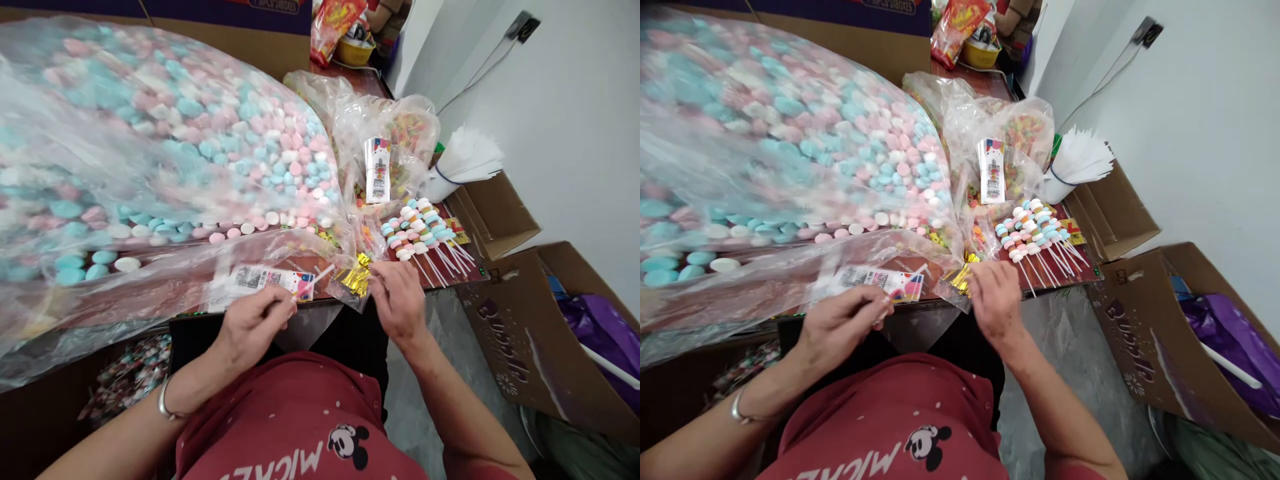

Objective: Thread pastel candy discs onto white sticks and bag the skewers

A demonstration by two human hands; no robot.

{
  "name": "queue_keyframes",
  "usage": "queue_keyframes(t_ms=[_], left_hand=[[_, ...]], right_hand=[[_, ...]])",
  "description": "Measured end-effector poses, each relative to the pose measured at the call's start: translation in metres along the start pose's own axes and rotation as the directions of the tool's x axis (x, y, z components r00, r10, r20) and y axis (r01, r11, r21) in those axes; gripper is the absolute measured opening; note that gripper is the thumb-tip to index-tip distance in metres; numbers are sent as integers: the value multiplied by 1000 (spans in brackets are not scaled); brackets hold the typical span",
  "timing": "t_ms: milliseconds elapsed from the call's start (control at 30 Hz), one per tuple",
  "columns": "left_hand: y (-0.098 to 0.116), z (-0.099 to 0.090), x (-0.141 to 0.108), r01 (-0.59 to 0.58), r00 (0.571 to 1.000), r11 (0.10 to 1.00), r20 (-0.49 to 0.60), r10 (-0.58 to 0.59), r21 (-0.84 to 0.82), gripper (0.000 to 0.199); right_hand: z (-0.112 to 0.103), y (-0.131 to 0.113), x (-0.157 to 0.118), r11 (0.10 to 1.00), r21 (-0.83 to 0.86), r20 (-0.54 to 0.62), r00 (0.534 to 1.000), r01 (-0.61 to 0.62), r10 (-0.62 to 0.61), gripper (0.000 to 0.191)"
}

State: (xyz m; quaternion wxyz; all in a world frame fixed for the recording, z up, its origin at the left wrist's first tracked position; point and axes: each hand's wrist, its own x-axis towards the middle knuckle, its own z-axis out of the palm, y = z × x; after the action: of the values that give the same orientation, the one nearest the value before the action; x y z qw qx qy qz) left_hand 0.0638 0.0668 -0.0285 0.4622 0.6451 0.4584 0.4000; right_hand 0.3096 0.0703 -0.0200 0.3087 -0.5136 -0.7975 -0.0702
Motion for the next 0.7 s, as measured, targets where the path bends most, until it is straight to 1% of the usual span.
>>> queue_keyframes(t_ms=[33, 67, 100, 133, 200, 300, 400, 433, 467, 533, 567, 600, 633, 667, 700], left_hand=[[4, -1, 5, 110, 994, 986, -12, -113, -125, 15], [9, -2, 10, 191, 979, 949, -16, -201, -251, 16], [13, -1, 15, 239, 965, 902, -14, -261, -359, 15], [17, 0, 19, 262, 955, 859, -10, -297, -440, 14], [22, 4, 25, 301, 940, 792, 27, -339, -531, 12], [23, 10, 29, 356, 924, 722, 106, -368, -594, 13], [21, 12, 30, 374, 917, 665, 150, -370, -646, 14], [20, 12, 31, 373, 918, 650, 161, -363, -662, 14], [20, 13, 32, 372, 919, 638, 173, -354, -674, 14], [21, 16, 34, 365, 925, 622, 197, -324, -693, 15], [21, 19, 35, 365, 927, 617, 211, -310, -697, 15], [22, 22, 36, 365, 928, 613, 224, -298, -700, 16], [23, 26, 38, 368, 928, 610, 236, -288, -702, 17], [23, 29, 39, 371, 927, 605, 247, -281, -704, 17], [23, 32, 40, 372, 927, 601, 255, -275, -707, 16]], right_hand=[[2, 11, -2, 996, -68, 18, 998, -61, 62, 18], [6, 21, -5, 988, -122, 69, 992, -92, 101, 17], [11, 28, -7, 978, -176, 119, 984, -110, 132, 16], [16, 33, -9, 967, -225, 168, 973, -118, 158, 15], [26, 39, -12, 945, -307, 232, 954, -114, 190, 17], [31, 41, -13, 918, -389, 266, 944, -82, 197, 23], [23, 44, -12, 898, -437, 262, 949, -44, 174, 26], [18, 44, -11, 896, -440, 236, 957, -48, 167, 27], [13, 44, -10, 900, -431, 187, 968, -69, 164, 27], [4, 39, -5, 928, -342, 33, 985, -150, 171, 25], [2, 34, -1, 950, -248, -50, 982, -190, 184, 22], [2, 28, 3, 968, -119, -106, 972, -223, 210, 20], [3, 20, 8, 969, 35, -125, 961, -245, 247, 18], [5, 11, 13, 944, 201, -97, 954, -262, 285, 16], [9, 2, 17, 888, 359, -29, 947, -288, 319, 14]])
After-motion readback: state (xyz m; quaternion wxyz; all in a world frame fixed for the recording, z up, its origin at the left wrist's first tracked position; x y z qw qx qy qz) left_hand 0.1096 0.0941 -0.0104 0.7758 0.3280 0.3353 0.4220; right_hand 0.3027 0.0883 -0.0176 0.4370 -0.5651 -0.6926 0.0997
